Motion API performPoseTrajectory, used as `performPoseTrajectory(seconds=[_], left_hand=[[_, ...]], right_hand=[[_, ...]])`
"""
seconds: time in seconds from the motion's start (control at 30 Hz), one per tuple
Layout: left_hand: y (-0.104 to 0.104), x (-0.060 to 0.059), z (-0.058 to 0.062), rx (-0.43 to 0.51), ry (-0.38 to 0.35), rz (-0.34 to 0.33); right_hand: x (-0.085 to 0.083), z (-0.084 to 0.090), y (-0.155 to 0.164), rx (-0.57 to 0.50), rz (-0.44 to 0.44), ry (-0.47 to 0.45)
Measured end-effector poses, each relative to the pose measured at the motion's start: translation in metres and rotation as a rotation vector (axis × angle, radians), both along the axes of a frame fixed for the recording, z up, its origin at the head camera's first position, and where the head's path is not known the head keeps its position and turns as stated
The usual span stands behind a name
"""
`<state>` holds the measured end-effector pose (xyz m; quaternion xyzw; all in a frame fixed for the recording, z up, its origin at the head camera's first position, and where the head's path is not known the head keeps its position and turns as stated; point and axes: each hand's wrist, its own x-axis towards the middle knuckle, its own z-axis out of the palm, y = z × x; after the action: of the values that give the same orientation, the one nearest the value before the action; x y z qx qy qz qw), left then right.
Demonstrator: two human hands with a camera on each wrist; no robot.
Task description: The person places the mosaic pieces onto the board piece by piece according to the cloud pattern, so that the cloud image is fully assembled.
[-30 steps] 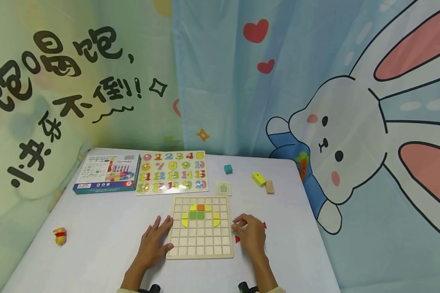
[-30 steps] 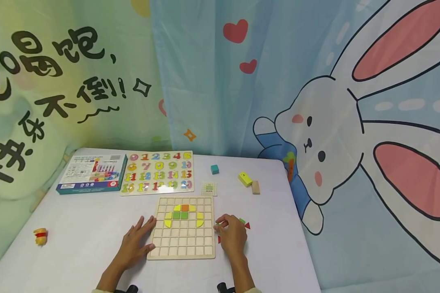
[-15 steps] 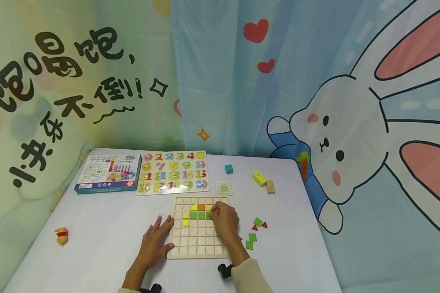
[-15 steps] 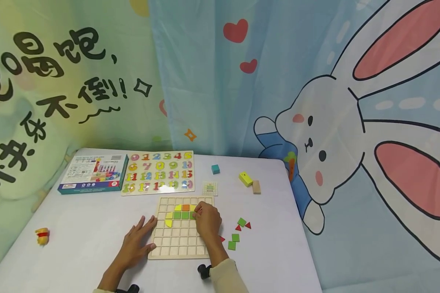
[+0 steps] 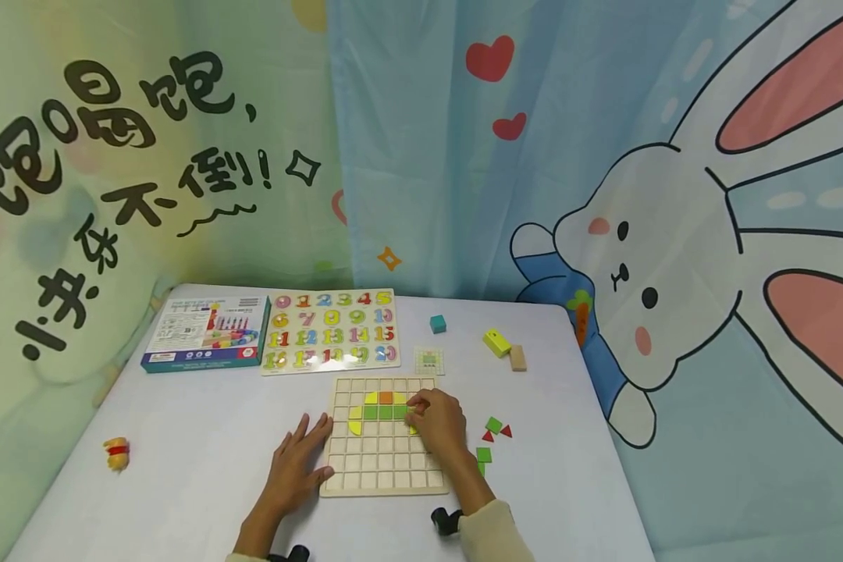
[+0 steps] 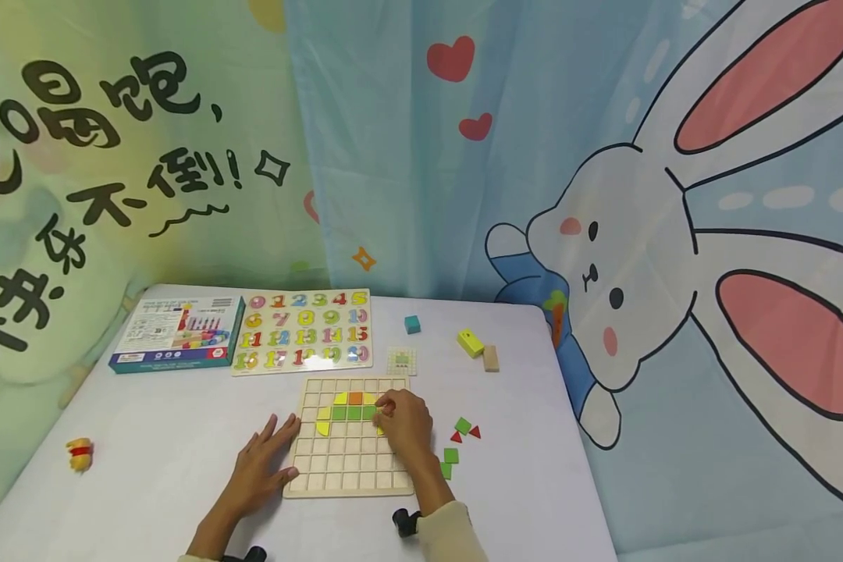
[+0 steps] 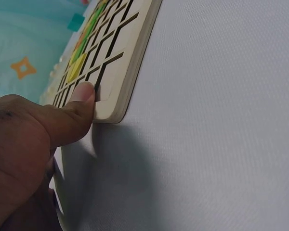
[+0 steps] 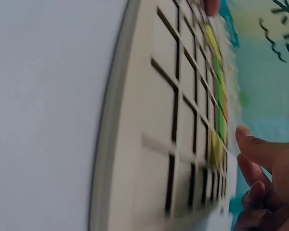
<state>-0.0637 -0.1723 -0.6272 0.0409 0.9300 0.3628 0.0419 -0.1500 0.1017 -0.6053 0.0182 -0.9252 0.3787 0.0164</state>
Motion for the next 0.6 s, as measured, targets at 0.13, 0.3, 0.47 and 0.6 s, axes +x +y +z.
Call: performPoseTrajectory(seconds=[0.13, 0.3, 0.47, 0.6], left_hand=[[-0.001, 0.000, -0.002, -0.007, 0.003, -0.001], [0.000, 0.001, -0.001, -0.011, -0.012, -0.002], [0.000, 0.001, 0.000, -0.010, -0.010, 0.000], [0.000, 0.001, 0.000, -0.004, -0.008, -0.001]], right_hand=[[0.006, 0.004, 0.030, 0.002, -0.087, -0.010], [0.011, 0.008, 0.081, 0.095, -0.203, -0.081], [0.011, 0.004, 0.119, 0.167, -0.260, -0.155], [0.009, -0.002, 0.130, 0.183, -0.258, -0.174]])
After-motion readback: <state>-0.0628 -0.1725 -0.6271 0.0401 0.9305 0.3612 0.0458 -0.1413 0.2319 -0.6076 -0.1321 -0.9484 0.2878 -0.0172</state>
